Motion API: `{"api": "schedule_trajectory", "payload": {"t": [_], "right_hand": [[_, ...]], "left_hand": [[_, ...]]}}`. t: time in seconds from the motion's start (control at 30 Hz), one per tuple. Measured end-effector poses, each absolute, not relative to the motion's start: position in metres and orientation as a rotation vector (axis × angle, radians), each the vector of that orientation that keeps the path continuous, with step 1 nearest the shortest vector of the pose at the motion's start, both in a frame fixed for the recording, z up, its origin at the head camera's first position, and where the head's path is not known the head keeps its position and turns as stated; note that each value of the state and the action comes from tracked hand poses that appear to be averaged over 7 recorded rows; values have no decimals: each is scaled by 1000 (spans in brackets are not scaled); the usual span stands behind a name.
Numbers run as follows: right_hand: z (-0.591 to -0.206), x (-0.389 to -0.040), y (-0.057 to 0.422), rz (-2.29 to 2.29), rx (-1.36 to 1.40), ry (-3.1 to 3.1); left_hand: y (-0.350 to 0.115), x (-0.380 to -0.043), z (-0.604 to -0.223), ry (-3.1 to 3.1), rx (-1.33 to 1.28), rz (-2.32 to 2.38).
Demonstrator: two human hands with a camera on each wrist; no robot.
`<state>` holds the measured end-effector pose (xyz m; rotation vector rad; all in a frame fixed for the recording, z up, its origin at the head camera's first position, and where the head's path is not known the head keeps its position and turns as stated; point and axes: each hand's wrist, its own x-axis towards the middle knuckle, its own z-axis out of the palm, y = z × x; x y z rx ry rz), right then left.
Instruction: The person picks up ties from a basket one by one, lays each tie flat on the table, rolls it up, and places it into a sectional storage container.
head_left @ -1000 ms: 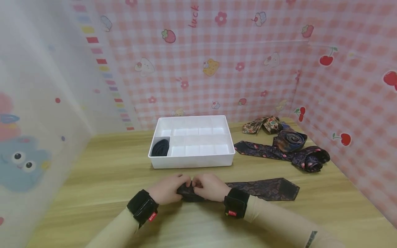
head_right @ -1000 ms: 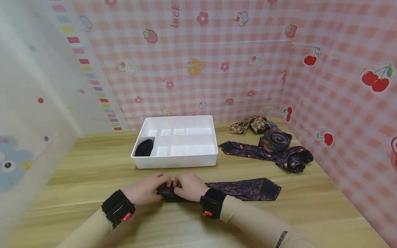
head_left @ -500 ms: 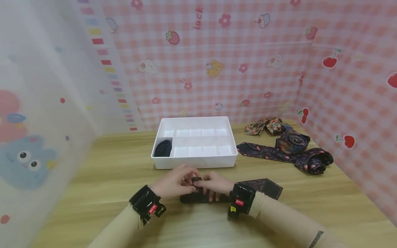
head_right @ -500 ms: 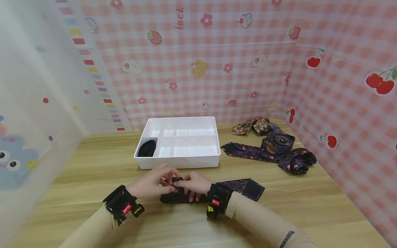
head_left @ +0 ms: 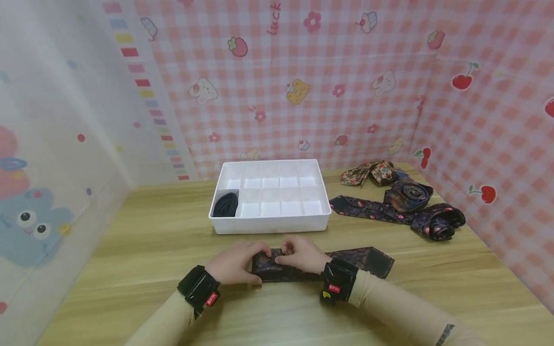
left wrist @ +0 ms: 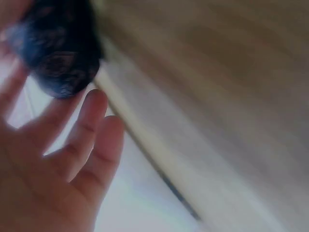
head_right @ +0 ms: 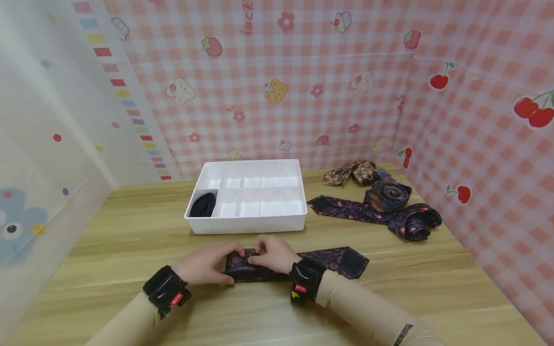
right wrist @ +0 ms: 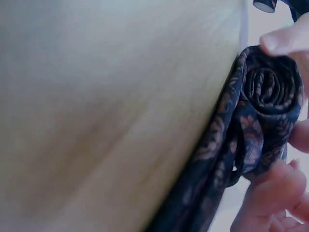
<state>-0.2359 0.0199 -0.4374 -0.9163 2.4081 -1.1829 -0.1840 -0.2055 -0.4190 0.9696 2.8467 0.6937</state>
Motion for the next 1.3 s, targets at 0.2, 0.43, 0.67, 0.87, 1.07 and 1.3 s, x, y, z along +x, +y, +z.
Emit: {"api": "schedule_trajectory", "payload": {"t": [0.2, 0.43, 0.67, 0.87, 1.07, 1.3], "right_hand": [[-433, -231, 8, -1125, -1081, 2449], [-426, -228, 15, -1221, -771, 2261], [-429, -229, 34, -1183, -675, 2269], [-432, -227, 50, -1131, -606, 2263], [-430, -223, 64, -1085, -587, 2266], [-435, -227, 67, -1108, -588, 2287]], "left_hand": [[-212, -184, -412, 2812, 949, 708], [-198, -185, -388, 2791, 995, 739], [-180, -188, -388, 2614, 1037, 1125], [-165, -195, -403, 2704, 1039, 973], [-153, -184, -414, 2772, 1077, 674], [-153, -182, -428, 2784, 1048, 536]]}}
